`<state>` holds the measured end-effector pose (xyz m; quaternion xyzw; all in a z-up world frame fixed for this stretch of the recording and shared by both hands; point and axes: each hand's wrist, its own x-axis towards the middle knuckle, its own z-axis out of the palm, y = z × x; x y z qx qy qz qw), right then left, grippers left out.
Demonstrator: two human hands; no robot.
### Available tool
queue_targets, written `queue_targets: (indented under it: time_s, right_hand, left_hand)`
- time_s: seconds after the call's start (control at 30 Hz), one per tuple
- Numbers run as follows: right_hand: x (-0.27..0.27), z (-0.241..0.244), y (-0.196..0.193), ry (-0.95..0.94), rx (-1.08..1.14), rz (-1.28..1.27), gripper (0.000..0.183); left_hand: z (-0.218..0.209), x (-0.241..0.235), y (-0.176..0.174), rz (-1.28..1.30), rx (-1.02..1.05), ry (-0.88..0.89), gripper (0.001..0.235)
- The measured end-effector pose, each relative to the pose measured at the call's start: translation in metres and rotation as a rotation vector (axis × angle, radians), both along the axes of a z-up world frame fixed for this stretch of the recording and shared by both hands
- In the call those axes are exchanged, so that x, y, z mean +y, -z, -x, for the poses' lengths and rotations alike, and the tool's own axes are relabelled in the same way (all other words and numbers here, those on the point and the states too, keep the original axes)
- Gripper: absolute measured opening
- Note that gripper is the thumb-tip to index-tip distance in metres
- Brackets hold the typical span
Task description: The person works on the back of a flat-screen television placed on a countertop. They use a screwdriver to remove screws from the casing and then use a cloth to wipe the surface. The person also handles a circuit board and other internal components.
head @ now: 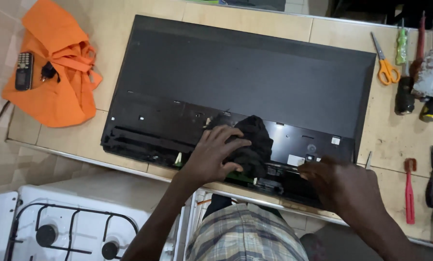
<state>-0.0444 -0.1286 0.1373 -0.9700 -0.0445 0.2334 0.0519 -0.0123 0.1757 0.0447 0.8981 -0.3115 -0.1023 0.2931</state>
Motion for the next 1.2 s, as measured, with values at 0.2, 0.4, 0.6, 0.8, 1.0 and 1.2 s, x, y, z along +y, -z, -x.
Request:
queue_targets:
  time_s: [0.2, 0.4, 0.6, 0.8, 1.0, 1.2]
  right_hand:
    - [0.020, -0.008, -0.018, -0.038, 0.103, 0.202, 0.019]
    - [0.028, -0.006, 0.030, -0.041, -0.137, -0.118, 0.023]
    - [0.056, -0.013, 0.024, -0.015, -0.076, -0.164, 0.025]
    - [0.058, -0.013, -0.002, -0.005, 0.030, 0.030, 0.023]
    - [0.070, -0.018, 0.024, -0.047, -0.007, 0.026, 0.028]
    - [0.073, -0.024, 0.023, 0.034, 0.044, 0.072, 0.034]
  left_hand:
    - [0.006, 0.011, 0.012, 0.014, -0.108, -0.021, 0.067]
    - [-0.001, 0.026, 0.023, 0.050, -0.169, -0.057, 0.058]
    - [-0.012, 0.048, 0.013, 0.157, -0.096, -0.105, 0.045]
    - [-0.014, 0.064, -0.004, 0.252, -0.076, -0.088, 0.042]
    - [-0.043, 0.133, -0.004, 0.191, -0.086, -0.108, 0.063]
    - [-0.077, 0.258, 0.018, -0.157, -0.420, -0.653, 0.059]
